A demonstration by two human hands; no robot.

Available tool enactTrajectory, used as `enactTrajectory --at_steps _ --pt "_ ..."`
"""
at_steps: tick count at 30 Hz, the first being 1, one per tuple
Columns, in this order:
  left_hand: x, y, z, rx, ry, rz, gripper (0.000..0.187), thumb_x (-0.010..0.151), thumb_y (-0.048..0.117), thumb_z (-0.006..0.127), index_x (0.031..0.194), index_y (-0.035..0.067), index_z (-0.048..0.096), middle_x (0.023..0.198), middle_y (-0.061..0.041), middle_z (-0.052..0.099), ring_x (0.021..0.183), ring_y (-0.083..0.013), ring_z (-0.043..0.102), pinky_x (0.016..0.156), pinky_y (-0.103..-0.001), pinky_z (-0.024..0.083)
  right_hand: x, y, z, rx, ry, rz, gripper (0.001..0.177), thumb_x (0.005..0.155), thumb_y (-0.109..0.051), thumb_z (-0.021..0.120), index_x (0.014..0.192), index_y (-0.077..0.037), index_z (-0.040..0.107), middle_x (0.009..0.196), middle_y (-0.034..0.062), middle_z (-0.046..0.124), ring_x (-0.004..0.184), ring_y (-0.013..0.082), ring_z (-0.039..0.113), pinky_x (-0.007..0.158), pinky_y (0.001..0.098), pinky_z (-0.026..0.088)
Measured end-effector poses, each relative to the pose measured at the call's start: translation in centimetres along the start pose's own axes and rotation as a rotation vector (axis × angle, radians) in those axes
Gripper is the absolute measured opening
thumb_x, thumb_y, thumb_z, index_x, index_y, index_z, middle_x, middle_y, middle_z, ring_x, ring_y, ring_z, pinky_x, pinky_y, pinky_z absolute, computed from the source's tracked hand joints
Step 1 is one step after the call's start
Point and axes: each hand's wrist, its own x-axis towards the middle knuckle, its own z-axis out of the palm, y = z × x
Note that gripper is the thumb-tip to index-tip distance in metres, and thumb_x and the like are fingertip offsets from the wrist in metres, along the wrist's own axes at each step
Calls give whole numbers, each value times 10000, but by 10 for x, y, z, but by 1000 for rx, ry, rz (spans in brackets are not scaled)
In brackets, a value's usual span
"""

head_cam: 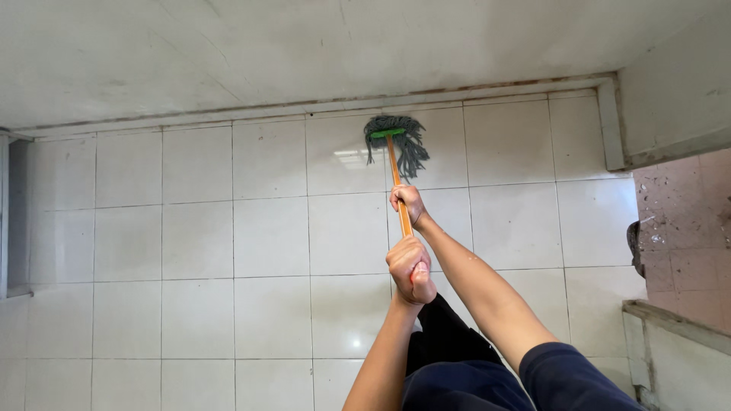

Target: The person wrings out a mop head in a blue bucket of water, then mops the tiled floor. They move along the wall and into a corner, cleaning the floor surface with the mop.

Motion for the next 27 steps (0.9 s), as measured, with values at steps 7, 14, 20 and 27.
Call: enactTrajectory --at_steps 7,14,20,27 --pt "49 -42 7 12 5 28 216 708 160 483 577 39 360 531 -87 398 488 -237 390 530 -369 297 58 23 -11 164 13 222 331 869 -157 419 570 -31 484 618 95 531 643 206 476 644 319 395" --pt "63 -47 3 27 -4 5 178 672 140 475 570 37 373 527 -92 408 487 -242 401 513 -364 311 72 28 -9 130 8 255 333 859 -173 415 563 -36 480 594 96 525 641 218 480 660 302 402" --pt "48 -35 -3 69 -81 -4 148 654 106 468 571 34 369 538 -102 396 495 -259 391 521 -371 328 49 34 -7 315 41 318 343 869 -176 403 577 -21 497 714 118 530 753 201 502 719 301 419" --pt "6 9 -39 50 -129 -46 120 670 69 461 586 12 395 554 -120 413 504 -274 417 516 -373 348 -10 33 32 430 76 463 324 867 -188 409 611 -28 530 766 89 534 743 165 491 661 280 400"
